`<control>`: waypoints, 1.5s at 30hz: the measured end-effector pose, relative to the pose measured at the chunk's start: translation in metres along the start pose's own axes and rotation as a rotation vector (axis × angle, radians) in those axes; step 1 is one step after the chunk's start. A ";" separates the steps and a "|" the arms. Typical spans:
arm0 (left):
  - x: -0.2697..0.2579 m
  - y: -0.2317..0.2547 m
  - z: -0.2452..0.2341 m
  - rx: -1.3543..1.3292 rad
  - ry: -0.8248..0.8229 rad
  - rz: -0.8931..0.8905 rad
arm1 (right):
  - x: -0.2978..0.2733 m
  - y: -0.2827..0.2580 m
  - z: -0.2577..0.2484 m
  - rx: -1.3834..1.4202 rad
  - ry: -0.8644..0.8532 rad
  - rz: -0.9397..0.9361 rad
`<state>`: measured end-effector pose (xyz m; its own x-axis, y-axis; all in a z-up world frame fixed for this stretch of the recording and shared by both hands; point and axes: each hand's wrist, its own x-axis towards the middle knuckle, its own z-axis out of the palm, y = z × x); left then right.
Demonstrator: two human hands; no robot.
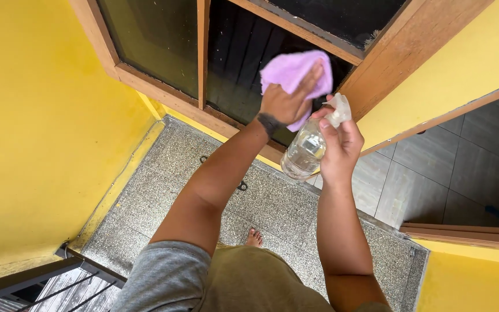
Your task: Cleaning a window pane by spraying a cleaning solution and wiping it with a cloth.
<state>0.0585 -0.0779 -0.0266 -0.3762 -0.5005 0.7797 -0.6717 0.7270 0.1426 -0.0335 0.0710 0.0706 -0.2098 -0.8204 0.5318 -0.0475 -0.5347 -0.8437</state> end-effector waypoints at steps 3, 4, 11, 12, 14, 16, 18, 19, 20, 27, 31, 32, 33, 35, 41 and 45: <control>0.008 0.000 -0.021 0.111 0.293 0.358 | 0.001 -0.008 0.002 -0.014 0.026 0.008; 0.006 -0.015 -0.019 0.113 0.296 0.362 | 0.001 -0.007 0.003 -0.013 0.027 0.002; 0.002 -0.083 -0.054 -0.041 0.129 -0.416 | 0.002 -0.012 0.004 -0.030 0.042 -0.008; -0.006 -0.093 -0.057 -0.047 0.251 -0.447 | 0.000 -0.013 0.003 -0.047 0.037 0.004; -0.008 -0.081 -0.059 -0.095 0.276 -0.494 | -0.003 -0.010 0.000 -0.045 0.044 0.014; -0.004 -0.071 -0.057 -0.144 0.299 -0.537 | -0.002 -0.008 -0.003 -0.042 0.056 0.022; -0.004 -0.062 -0.053 -0.189 0.377 -0.548 | -0.002 -0.006 -0.005 -0.060 0.043 -0.002; -0.011 -0.054 -0.049 -0.185 0.377 -0.551 | -0.005 -0.006 -0.007 -0.057 0.040 0.001; -0.013 -0.052 -0.046 -0.174 0.323 -0.548 | -0.004 -0.005 -0.007 -0.051 0.039 0.012; -0.049 -0.047 0.036 0.129 0.257 -0.147 | 0.003 -0.009 0.014 -0.080 0.026 -0.079; -0.026 -0.005 -0.010 0.053 0.066 -0.004 | 0.004 0.000 0.022 -0.011 0.020 -0.079; -0.011 -0.002 -0.026 0.040 0.324 0.164 | 0.005 -0.005 0.026 -0.012 0.014 -0.079; 0.004 0.000 -0.041 0.026 0.580 0.335 | 0.007 -0.009 0.030 -0.012 0.008 -0.078; -0.001 -0.031 -0.023 0.098 0.455 0.215 | 0.007 -0.003 0.029 -0.011 0.006 -0.075; 0.004 -0.075 -0.025 0.179 0.128 -0.235 | 0.001 0.007 0.021 0.041 -0.015 0.063; 0.016 -0.064 -0.045 -0.016 0.248 -0.515 | 0.000 0.007 0.015 0.009 -0.031 0.068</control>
<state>0.1244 -0.1115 0.0049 0.1590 -0.6684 0.7266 -0.7182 0.4267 0.5497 -0.0190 0.0647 0.0657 -0.1824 -0.8607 0.4753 -0.0251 -0.4792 -0.8774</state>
